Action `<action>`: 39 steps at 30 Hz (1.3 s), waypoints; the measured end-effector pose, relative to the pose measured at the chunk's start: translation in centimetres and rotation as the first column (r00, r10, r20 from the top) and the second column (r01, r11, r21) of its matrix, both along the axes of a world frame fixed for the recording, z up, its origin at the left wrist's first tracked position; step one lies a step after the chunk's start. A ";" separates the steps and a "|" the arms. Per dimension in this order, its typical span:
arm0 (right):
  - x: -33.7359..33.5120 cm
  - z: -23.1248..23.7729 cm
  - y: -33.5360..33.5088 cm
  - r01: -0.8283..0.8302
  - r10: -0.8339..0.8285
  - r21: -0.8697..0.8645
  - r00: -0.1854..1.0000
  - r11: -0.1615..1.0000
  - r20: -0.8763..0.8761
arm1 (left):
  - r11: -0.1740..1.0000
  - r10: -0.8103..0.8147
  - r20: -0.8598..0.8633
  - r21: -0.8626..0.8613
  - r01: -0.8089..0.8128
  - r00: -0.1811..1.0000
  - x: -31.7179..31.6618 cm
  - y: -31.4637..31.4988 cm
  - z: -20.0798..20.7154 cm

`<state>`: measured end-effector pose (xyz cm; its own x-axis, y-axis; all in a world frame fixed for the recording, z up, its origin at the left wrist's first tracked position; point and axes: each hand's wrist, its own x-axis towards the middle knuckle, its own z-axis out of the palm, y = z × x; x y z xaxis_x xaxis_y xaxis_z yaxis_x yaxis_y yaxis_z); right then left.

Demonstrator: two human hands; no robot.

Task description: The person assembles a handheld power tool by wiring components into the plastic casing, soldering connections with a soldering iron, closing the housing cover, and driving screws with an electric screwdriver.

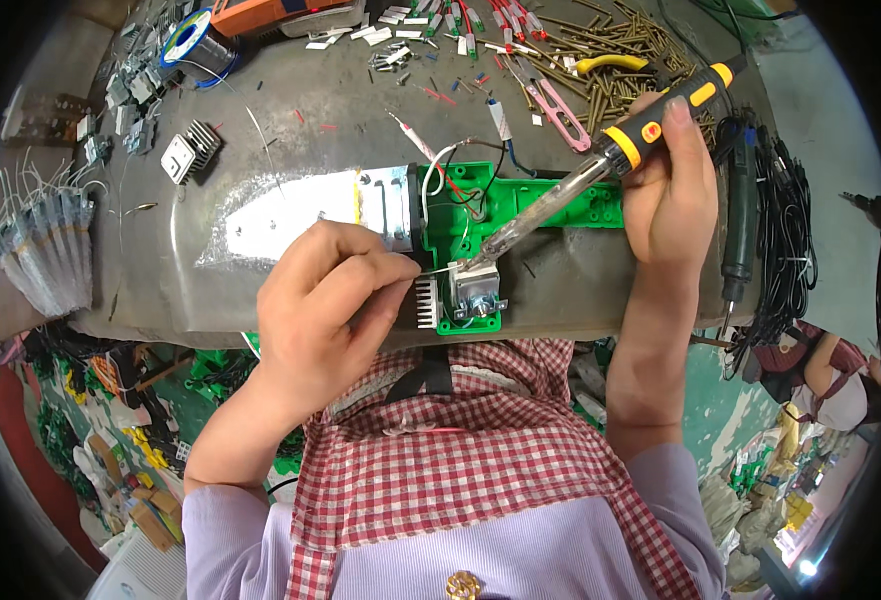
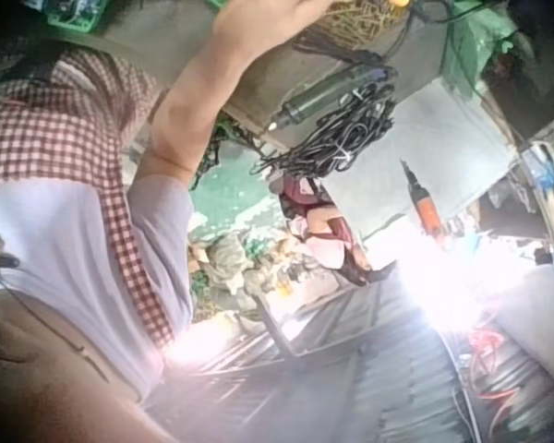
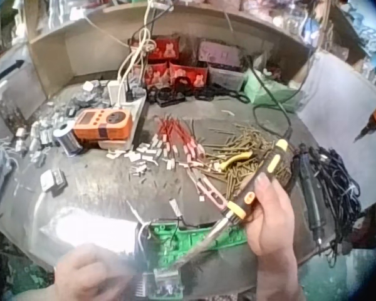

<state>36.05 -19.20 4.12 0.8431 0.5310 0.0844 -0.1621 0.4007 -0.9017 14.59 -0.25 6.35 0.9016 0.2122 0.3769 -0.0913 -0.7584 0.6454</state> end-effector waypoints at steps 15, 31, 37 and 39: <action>-1.4 0.6 1.9 0.136 -0.133 -0.099 0.990 0.986 0.042 | 0.974 -0.039 -0.046 0.219 0.049 0.998 0.9 0.2 1.1; -1.0 0.4 1.7 0.070 -0.056 -0.124 0.992 0.990 0.109 | 0.974 -0.064 -0.044 0.214 0.072 0.997 1.1 0.2 1.0; -1.6 0.7 2.2 0.107 -0.101 -0.067 0.991 0.992 0.087 | 0.987 -0.045 -0.044 0.150 0.051 0.998 1.1 0.1 0.5; -1.4 0.7 2.0 0.100 -0.090 -0.081 0.989 0.992 0.114 | 0.957 -0.044 -0.034 0.286 0.052 0.998 0.8 1.7 1.3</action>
<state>34.64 -17.16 4.82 0.8782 0.4584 0.1368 -0.0248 0.3294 -0.9439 15.43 1.49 7.61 0.9187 0.0555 0.3910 -0.1174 -0.9069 0.4046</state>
